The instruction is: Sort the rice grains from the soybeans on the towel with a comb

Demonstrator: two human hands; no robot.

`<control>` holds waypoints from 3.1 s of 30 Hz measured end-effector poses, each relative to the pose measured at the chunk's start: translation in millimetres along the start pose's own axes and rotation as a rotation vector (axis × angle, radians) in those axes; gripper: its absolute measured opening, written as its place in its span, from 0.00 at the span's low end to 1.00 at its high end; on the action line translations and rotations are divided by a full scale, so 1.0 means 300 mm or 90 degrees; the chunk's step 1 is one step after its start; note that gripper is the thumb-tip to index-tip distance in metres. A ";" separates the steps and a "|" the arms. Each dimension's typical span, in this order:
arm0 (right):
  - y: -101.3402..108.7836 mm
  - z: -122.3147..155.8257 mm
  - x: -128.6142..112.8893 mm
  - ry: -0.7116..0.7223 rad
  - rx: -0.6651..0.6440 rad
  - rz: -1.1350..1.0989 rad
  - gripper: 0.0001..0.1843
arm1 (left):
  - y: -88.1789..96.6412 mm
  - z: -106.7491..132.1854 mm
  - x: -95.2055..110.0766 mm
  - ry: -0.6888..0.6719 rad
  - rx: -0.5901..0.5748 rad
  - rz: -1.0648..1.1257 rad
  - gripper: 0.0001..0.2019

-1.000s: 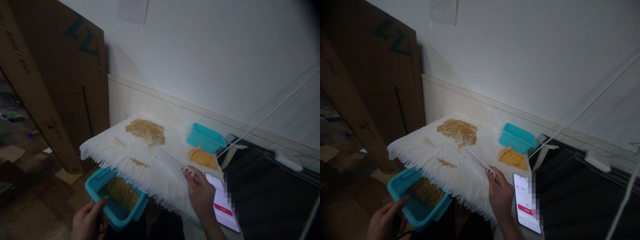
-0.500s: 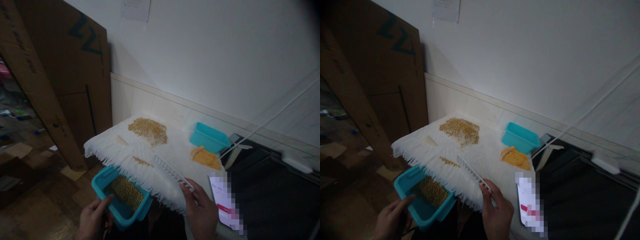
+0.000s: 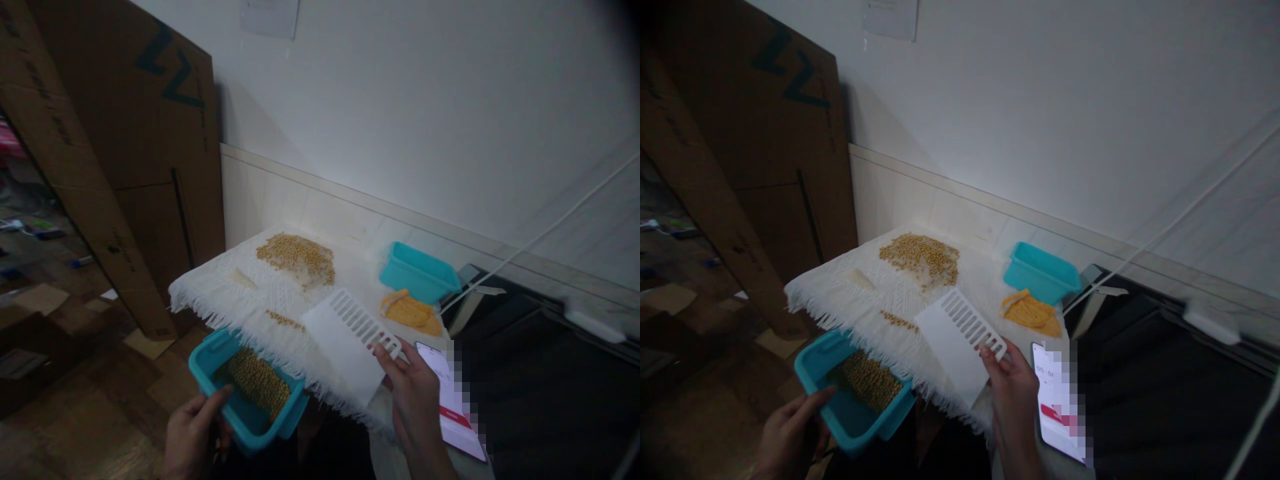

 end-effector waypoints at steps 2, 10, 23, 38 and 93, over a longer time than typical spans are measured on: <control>-0.003 -0.015 0.014 -0.054 -0.021 -0.062 0.27 | 0.003 -0.001 0.000 0.002 0.000 0.005 0.21; -0.009 -0.009 0.018 -0.108 -0.033 -0.118 0.25 | 0.002 -0.001 0.015 0.010 0.010 0.001 0.20; -0.030 -0.005 0.011 -0.139 -0.072 -0.121 0.27 | 0.013 -0.006 0.019 -0.007 0.012 0.000 0.20; -0.101 0.028 0.020 -0.165 -0.137 -0.117 0.28 | 0.032 -0.027 0.020 -0.046 0.022 -0.016 0.22; -0.124 -0.016 0.018 -0.164 -0.162 -0.105 0.28 | 0.036 -0.028 0.048 -0.040 0.025 -0.005 0.21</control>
Point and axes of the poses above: each hand's wrist, its own z-axis away from the middle knuckle, its own y-axis out of the back of the hand, x = y × z, the point moved 1 cm from there along -z, towards the middle knuckle, and after that the axes turned 3 degrees about -y, right-handed, at the moved point
